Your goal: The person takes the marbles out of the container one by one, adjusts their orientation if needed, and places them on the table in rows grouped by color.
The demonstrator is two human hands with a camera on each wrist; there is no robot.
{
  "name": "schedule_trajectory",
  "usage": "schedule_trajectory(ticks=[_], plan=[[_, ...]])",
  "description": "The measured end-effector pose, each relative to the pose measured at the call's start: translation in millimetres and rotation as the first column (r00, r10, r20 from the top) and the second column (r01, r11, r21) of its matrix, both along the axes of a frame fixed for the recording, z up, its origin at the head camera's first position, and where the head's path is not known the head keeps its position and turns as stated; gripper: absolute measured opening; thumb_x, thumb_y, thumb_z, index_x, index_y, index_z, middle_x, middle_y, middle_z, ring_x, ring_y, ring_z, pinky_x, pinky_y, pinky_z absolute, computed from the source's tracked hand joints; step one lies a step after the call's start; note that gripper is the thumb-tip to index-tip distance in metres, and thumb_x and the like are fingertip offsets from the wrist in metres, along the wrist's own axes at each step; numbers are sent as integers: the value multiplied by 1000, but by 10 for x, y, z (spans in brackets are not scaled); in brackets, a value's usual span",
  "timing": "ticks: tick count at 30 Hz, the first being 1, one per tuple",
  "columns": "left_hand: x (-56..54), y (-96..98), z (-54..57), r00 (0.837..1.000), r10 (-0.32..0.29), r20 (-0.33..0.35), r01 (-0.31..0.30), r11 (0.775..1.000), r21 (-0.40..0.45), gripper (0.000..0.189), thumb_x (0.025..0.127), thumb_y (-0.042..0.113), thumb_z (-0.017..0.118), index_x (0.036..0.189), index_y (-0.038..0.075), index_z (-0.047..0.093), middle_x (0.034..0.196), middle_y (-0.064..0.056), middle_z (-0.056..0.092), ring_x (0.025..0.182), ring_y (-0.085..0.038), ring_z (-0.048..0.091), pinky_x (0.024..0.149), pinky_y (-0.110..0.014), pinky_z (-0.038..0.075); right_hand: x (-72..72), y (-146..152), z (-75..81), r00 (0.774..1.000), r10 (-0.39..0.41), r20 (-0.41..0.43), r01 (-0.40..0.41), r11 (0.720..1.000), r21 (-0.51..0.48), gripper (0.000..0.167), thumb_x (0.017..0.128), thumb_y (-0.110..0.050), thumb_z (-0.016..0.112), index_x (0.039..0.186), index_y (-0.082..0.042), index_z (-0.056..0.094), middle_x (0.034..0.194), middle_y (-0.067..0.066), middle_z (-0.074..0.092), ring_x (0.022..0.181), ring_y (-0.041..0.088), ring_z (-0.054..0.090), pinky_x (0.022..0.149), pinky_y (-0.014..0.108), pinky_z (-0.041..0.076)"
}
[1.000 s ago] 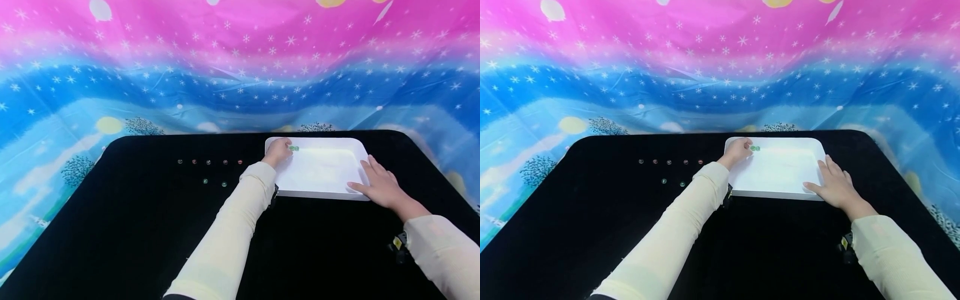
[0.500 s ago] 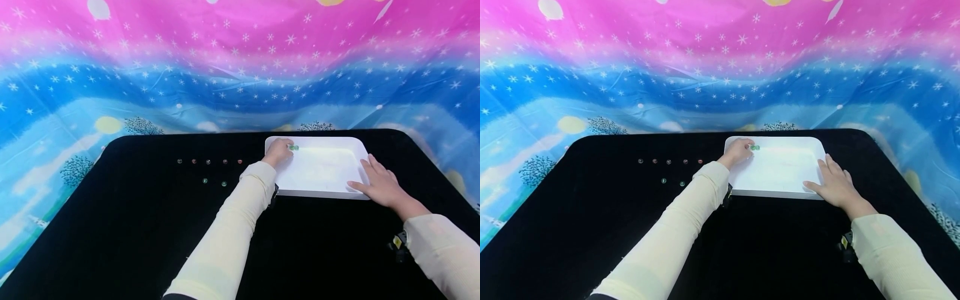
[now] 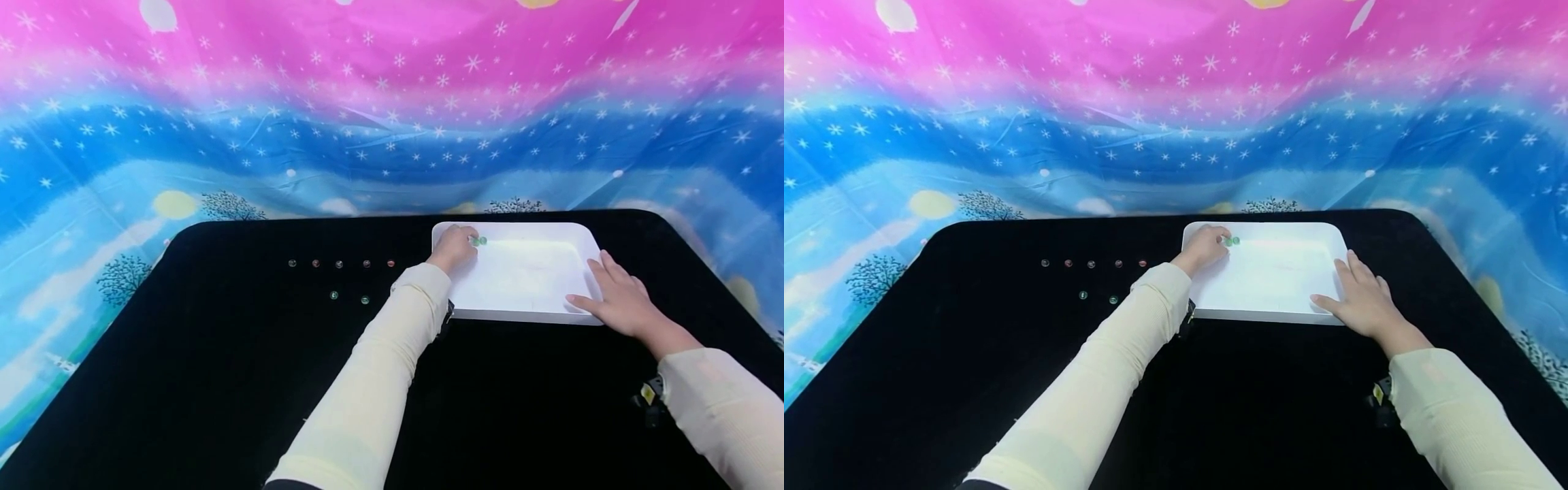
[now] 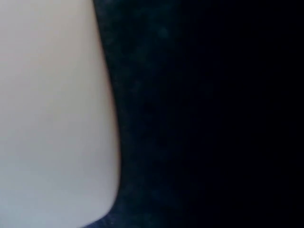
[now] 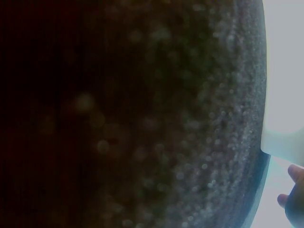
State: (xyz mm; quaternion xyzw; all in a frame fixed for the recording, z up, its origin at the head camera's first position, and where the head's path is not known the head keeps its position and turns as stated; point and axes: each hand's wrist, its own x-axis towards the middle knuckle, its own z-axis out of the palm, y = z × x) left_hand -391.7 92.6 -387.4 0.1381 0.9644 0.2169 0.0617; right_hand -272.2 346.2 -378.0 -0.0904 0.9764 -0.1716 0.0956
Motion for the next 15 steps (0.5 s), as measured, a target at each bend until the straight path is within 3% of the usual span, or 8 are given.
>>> schedule_trajectory(ticks=[6, 15], plan=[[11, -7, 11, 1000, 14, 23, -15, 999, 51, 26, 85, 17, 54, 110, 21, 56, 105, 2, 51, 94, -10, 47, 77, -20, 38, 4, -13, 14, 1000, -1, 4, 1, 1000, 0, 90, 84, -54, 41, 133, 10, 0, 134, 29, -17, 120, 47, -9, 87, 64, -2], [8, -17, 14, 1000, -10, -19, 11, 999, 30, 20, 84, 14, 55, 102, 19, 59, 103, 3, 53, 97, -10, 47, 79, -19, 37, 9, -33, 24, 1000, -7, -11, 7, 1000, 15, 90, 84, -53, 41, 133, 11, 1, 134, 30, -16, 120, 47, -8, 87, 64, 0]])
